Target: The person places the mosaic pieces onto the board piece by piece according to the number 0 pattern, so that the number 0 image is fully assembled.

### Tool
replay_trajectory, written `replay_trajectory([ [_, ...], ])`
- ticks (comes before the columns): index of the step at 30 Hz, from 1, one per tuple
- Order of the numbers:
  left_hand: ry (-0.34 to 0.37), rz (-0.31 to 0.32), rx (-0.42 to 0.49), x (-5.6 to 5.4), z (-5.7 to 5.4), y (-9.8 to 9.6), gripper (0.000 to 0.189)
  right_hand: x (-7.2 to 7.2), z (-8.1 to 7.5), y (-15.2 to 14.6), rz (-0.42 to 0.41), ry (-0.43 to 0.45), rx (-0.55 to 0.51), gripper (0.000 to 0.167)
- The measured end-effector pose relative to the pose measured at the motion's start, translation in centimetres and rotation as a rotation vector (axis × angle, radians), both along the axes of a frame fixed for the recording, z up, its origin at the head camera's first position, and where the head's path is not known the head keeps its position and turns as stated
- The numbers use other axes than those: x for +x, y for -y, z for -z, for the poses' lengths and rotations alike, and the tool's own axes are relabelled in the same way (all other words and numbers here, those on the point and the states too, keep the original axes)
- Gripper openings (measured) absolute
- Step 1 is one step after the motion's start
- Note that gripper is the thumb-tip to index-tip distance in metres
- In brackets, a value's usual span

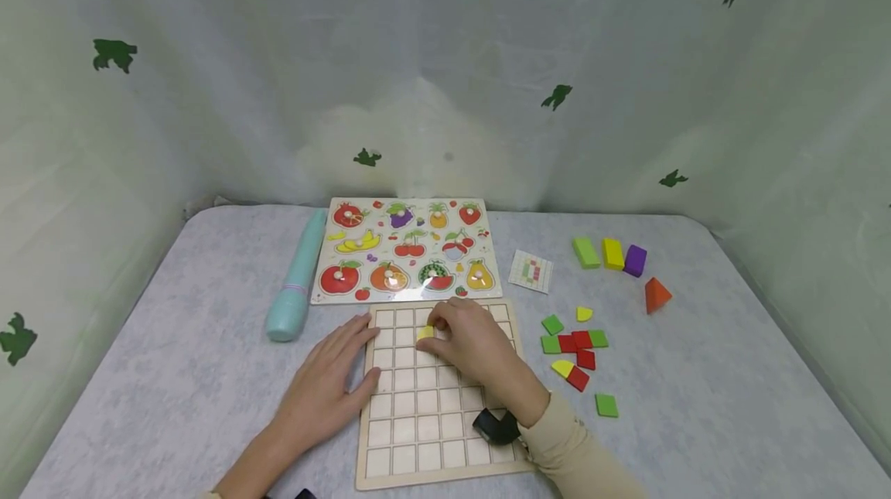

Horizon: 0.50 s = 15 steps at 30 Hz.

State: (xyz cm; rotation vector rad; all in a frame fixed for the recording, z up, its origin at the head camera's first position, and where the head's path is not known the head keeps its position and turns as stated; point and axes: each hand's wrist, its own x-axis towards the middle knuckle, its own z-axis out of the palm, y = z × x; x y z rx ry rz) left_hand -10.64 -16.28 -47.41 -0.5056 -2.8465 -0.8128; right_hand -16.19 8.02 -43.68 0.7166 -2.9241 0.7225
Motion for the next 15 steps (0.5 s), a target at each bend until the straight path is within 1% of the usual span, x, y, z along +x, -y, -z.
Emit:
replay_trajectory([
  [5, 0.003, 0.002, 0.001, 0.0, -0.1, 0.0, 0.057, 0.2, -0.4, -0.2, 0.006, -0.011, 0.046, 0.029],
  [8, 0.004, 0.000, -0.005, 0.1, -0.1, 0.0, 0.057, 0.4, -0.6, -0.5, 0.000, 0.002, 0.068, 0.028],
  [11, 0.004, -0.004, -0.007, 0.1, -0.2, -0.1, 0.058, 0.6, -1.1, -1.2, -0.008, 0.028, 0.057, 0.028],
  [15, 0.002, -0.004, -0.002, 0.0, -0.1, -0.1, 0.058, 0.7, -2.0, -2.9, 0.010, 0.043, -0.001, 0.027],
])
